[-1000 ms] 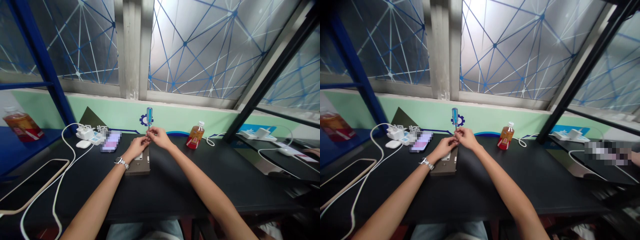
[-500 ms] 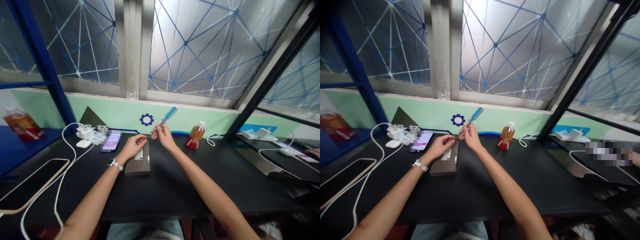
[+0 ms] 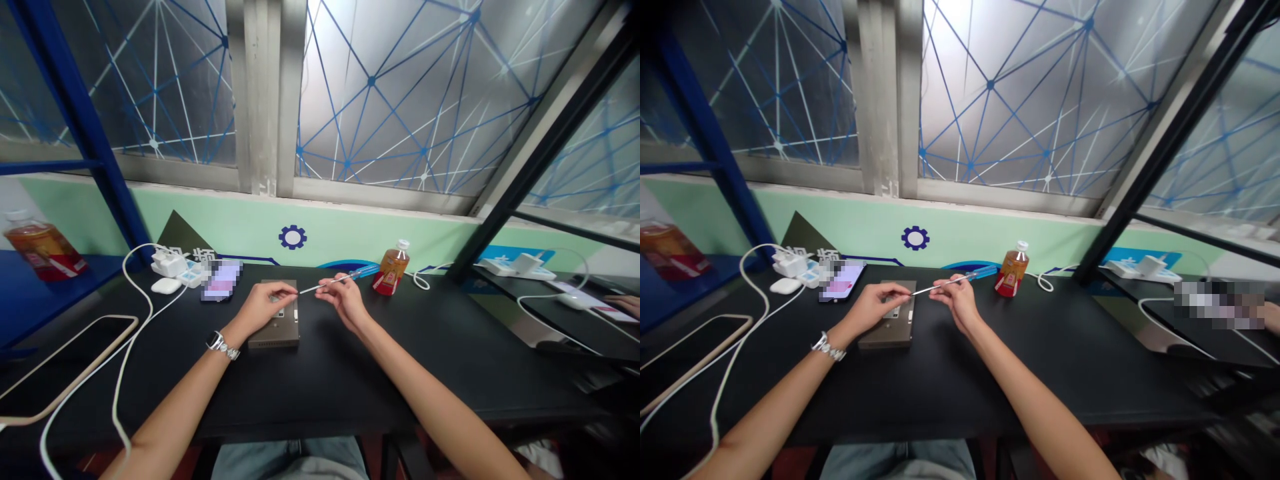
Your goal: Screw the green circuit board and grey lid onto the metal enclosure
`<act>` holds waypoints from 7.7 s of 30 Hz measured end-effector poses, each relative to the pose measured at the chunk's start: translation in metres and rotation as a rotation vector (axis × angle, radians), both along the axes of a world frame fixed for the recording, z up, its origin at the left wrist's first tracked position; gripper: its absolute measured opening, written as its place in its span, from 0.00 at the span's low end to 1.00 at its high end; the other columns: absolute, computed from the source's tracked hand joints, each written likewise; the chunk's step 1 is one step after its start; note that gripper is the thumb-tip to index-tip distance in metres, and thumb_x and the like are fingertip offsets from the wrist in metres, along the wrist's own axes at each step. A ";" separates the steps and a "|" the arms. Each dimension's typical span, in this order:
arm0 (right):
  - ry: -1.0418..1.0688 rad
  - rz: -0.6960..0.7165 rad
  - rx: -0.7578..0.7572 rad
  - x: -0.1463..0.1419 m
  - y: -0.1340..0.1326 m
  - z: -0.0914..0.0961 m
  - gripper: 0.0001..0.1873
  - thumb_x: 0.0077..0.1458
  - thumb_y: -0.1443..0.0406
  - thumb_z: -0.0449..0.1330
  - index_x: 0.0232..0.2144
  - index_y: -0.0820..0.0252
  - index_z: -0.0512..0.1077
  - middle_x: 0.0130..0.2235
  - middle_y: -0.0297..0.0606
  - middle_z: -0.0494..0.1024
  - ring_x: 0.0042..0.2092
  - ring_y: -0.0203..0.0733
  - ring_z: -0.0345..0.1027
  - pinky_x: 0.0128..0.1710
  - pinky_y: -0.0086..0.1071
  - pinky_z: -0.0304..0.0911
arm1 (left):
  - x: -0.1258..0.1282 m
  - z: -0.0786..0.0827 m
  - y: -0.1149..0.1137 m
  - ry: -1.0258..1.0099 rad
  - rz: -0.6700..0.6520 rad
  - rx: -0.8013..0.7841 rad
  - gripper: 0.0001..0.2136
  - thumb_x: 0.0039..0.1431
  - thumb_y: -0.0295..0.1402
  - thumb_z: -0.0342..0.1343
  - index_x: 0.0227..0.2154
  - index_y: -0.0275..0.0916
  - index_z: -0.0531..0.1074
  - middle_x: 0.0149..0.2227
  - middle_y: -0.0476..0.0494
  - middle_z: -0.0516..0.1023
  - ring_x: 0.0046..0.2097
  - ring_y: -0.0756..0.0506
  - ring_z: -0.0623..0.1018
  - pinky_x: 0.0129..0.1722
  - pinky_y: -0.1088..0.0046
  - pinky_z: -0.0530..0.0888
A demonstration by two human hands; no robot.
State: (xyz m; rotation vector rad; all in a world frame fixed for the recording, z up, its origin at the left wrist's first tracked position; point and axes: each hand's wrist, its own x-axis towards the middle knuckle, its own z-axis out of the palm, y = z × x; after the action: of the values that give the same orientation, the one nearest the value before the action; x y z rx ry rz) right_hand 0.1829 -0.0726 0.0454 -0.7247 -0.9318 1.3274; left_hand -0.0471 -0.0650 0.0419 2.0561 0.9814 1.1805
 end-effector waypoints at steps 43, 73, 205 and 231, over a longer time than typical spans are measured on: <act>0.265 -0.070 -0.322 -0.005 0.000 -0.017 0.07 0.58 0.76 0.54 0.31 0.61 0.66 0.34 0.44 0.83 0.31 0.40 0.80 0.33 0.33 0.77 | -0.069 0.004 0.020 0.735 0.565 0.184 0.07 0.61 0.29 0.51 0.33 0.38 0.74 0.39 0.37 0.74 0.44 0.36 0.75 0.44 0.62 0.71; -0.886 0.017 -0.221 0.062 0.016 -0.009 0.11 0.51 0.73 0.67 0.27 0.61 0.66 0.14 0.30 0.72 0.10 0.34 0.63 0.07 0.20 0.56 | -0.017 -0.018 0.008 0.423 0.213 -0.364 0.24 0.65 0.44 0.49 0.58 0.32 0.65 0.21 0.47 0.76 0.17 0.48 0.73 0.14 0.77 0.64; -0.927 -0.172 0.590 -0.005 -0.034 0.014 0.12 0.59 0.68 0.52 0.44 0.56 0.70 0.59 0.46 0.69 0.66 0.50 0.57 0.59 0.48 0.62 | 0.020 -0.005 -0.017 -0.584 0.074 -0.819 0.27 0.58 0.55 0.55 0.43 0.33 0.78 0.33 0.36 0.83 0.31 0.40 0.81 0.32 0.65 0.76; -0.690 -0.091 0.206 0.029 0.001 0.040 0.21 0.52 0.47 0.64 0.31 0.57 0.65 0.26 0.31 0.72 0.25 0.36 0.64 0.26 0.29 0.59 | 0.006 -0.029 0.007 -0.359 0.362 -0.435 0.30 0.53 0.63 0.53 0.35 0.36 0.75 0.35 0.41 0.81 0.40 0.40 0.78 0.41 0.67 0.72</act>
State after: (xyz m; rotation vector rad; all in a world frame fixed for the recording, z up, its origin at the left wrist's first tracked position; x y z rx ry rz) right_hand 0.2117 -0.0712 0.0855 -1.0746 -1.5358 0.8809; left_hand -0.0412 -0.0584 0.0134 1.3097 1.3214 1.3147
